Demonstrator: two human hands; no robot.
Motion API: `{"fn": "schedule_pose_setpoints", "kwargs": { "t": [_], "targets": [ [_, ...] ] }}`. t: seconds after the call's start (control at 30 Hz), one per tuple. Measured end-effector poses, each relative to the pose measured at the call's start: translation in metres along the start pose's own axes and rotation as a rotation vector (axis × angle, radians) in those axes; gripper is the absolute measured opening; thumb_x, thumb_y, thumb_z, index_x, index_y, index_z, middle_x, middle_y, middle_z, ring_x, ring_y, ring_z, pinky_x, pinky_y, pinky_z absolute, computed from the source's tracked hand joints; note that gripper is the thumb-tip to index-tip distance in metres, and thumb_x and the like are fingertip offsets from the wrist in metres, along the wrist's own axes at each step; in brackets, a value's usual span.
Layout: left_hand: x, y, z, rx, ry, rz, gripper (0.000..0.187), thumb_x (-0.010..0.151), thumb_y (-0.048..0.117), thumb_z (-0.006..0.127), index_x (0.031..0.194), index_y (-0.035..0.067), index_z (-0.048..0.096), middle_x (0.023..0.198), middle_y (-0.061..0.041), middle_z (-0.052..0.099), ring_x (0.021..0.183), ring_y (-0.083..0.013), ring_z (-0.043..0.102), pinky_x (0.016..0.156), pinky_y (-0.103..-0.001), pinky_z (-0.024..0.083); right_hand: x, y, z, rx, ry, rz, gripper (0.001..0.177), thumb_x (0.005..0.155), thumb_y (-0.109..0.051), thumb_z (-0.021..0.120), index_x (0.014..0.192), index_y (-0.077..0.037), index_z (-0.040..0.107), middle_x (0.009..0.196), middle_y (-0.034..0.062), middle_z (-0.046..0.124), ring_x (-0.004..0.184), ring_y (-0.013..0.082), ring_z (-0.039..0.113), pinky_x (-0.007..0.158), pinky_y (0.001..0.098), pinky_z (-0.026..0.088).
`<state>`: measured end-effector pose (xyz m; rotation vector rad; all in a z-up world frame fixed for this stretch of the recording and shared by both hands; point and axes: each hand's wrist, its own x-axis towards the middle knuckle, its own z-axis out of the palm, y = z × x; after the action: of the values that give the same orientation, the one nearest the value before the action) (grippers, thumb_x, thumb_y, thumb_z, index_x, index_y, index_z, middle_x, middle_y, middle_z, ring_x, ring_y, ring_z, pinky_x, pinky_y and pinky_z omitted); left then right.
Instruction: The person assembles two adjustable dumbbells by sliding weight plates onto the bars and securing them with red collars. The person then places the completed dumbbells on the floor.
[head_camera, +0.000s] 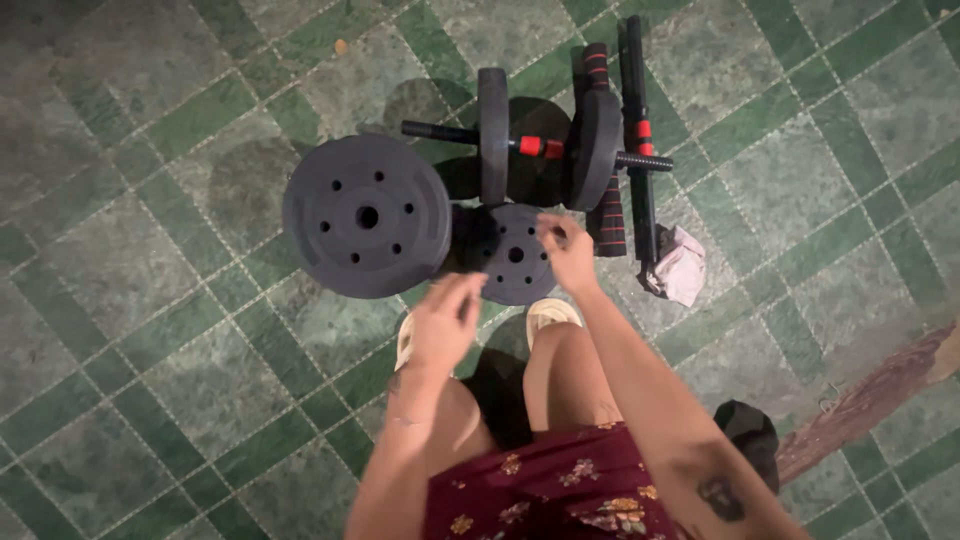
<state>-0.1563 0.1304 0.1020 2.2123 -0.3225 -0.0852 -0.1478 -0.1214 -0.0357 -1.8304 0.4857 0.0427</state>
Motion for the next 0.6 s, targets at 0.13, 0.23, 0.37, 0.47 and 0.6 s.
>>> {"fn": "schedule_pose_setpoints", "kwargs": {
  "t": [0.13, 0.23, 0.37, 0.47, 0.6],
  "targets": [
    [0.016, -0.010, -0.060, 0.147, 0.392, -0.010, 0.015, 0.093, 0.003, 0.068, 0.106, 0.010, 0.070, 0.101, -0.010, 0.072, 0.096, -0.0311, 0.068, 0.088, -0.043, 0.054, 0.002, -0.034, 0.022, 0.047, -0.063, -0.081, 0.027, 0.096, 0.002, 0.061, 0.122, 0.002, 0.069, 0.104, 0.0098, 0.074, 0.093, 0.0133, 0.071, 0.084, 0.0271, 0.059],
    [0.021, -0.050, -0.083, 0.301, 0.575, -0.174, 0.037, 0.093, 0.008, 0.071, 0.129, 0.004, 0.063, 0.123, -0.025, 0.062, 0.122, -0.0407, 0.054, 0.106, -0.049, 0.044, 0.000, -0.066, 0.049, 0.112, -0.109, -0.111, 0.027, 0.096, 0.001, 0.064, 0.123, 0.003, 0.069, 0.108, 0.0123, 0.071, 0.095, 0.0147, 0.068, 0.081, 0.0276, 0.059],
    [0.023, -0.122, -0.081, 0.242, 0.584, -0.352, 0.080, 0.091, 0.032, 0.088, 0.140, -0.014, 0.045, 0.131, -0.038, 0.050, 0.124, -0.0503, 0.042, 0.106, -0.056, 0.032, -0.013, -0.099, 0.096, 0.027, -0.117, -0.073, 0.041, 0.093, -0.015, 0.070, 0.130, 0.002, 0.064, 0.113, 0.0166, 0.066, 0.099, 0.0219, 0.069, 0.079, 0.0314, 0.061],
    [0.023, -0.163, -0.069, 0.029, 0.490, -0.386, 0.086, 0.091, 0.041, 0.089, 0.140, -0.014, 0.045, 0.134, -0.033, 0.056, 0.128, -0.0453, 0.048, 0.111, -0.052, 0.036, -0.008, -0.115, 0.123, -0.139, -0.065, -0.179, 0.063, 0.093, -0.030, 0.082, 0.137, 0.008, 0.057, 0.127, 0.0274, 0.056, 0.119, 0.0369, 0.056, 0.095, 0.0421, 0.050],
    [0.018, -0.191, -0.055, -0.312, 0.459, -0.467, 0.081, 0.082, 0.040, 0.088, 0.136, -0.007, 0.051, 0.130, -0.024, 0.062, 0.119, -0.0327, 0.063, 0.105, -0.042, 0.049, -0.010, -0.105, 0.142, -0.129, -0.034, -0.032, 0.086, 0.080, -0.046, 0.082, 0.139, 0.008, 0.051, 0.134, 0.0264, 0.052, 0.125, 0.0351, 0.054, 0.106, 0.0405, 0.046]
  ]
}}
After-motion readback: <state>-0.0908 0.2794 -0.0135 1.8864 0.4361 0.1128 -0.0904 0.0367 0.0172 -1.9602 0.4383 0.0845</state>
